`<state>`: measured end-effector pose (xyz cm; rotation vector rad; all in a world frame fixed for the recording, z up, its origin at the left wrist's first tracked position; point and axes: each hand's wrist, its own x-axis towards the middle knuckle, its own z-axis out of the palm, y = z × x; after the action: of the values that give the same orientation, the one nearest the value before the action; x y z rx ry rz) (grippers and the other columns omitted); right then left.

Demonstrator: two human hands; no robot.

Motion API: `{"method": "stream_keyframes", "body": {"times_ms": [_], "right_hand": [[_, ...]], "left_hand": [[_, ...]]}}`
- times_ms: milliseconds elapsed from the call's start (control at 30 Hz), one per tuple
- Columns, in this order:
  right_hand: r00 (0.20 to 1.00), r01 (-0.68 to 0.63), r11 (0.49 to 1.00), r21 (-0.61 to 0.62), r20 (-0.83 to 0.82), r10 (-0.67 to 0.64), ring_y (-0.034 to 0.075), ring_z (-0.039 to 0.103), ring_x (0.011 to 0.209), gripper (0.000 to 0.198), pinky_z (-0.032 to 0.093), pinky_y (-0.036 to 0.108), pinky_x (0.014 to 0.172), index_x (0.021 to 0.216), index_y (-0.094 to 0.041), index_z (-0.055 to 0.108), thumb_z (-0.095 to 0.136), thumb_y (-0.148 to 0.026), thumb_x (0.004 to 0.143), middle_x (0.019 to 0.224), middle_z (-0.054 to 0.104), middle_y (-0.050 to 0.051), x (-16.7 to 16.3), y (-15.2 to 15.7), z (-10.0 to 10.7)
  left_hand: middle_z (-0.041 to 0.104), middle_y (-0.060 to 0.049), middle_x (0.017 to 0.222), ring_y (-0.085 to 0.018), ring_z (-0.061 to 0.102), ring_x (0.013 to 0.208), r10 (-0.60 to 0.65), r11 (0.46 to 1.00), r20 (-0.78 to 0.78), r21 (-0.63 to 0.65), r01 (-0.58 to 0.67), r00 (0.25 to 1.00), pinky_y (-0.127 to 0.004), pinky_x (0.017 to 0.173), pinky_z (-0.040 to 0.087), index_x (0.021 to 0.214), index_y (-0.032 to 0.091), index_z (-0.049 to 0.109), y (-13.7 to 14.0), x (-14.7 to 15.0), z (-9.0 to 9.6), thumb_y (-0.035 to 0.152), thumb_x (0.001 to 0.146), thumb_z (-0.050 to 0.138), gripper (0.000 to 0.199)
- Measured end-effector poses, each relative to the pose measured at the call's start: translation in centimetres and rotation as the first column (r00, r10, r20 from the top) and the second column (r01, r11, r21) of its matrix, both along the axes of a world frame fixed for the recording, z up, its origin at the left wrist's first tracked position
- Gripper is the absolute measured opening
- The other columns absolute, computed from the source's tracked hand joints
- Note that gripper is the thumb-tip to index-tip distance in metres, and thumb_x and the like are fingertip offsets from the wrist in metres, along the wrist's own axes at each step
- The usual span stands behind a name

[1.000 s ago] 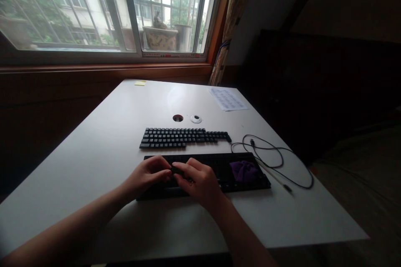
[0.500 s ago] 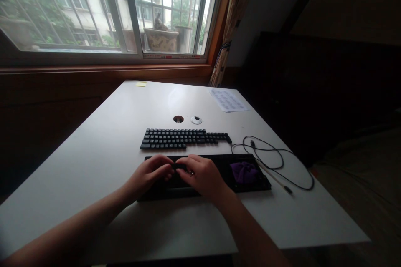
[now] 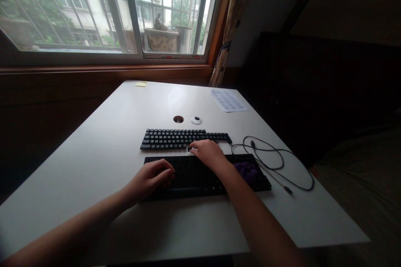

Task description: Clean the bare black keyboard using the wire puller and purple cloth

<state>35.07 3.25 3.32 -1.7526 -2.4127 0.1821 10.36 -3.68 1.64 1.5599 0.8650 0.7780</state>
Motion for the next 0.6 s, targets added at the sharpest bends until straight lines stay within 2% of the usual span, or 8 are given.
{"method": "stream_keyframes", "body": {"times_ms": [433, 600], "right_hand": [[0.999, 0.048, 0.999, 0.015, 0.024, -0.048, 0.022, 0.070, 0.102, 0.028, 0.050, 0.031, 0.087, 0.117, -0.030, 0.071, 0.059, -0.036, 0.092, 0.111, 0.075, 0.004, -0.1, -0.2, -1.0], [0.999, 0.038, 0.994, 0.103, 0.029, -0.041, 0.021, 0.069, 0.096, 0.030, 0.050, 0.028, 0.079, 0.121, -0.029, 0.069, 0.056, -0.036, 0.094, 0.110, 0.074, 0.004, 0.3, -1.2, -1.2]], "left_hand": [[0.070, -0.007, 0.083, -0.016, 0.066, 0.070, -0.027, 0.999, -0.013, 0.020, 0.028, 1.000, -0.025, 0.065, 0.052, 0.092, 0.014, 0.065, 0.0, 0.0, 0.1, 0.036, 0.094, 0.057, 0.023], [0.070, -0.007, 0.083, -0.016, 0.066, 0.070, -0.032, 0.999, -0.008, 0.029, 0.033, 0.999, -0.024, 0.064, 0.051, 0.093, 0.014, 0.066, 0.0, -0.1, 0.0, 0.036, 0.094, 0.057, 0.024]]}}
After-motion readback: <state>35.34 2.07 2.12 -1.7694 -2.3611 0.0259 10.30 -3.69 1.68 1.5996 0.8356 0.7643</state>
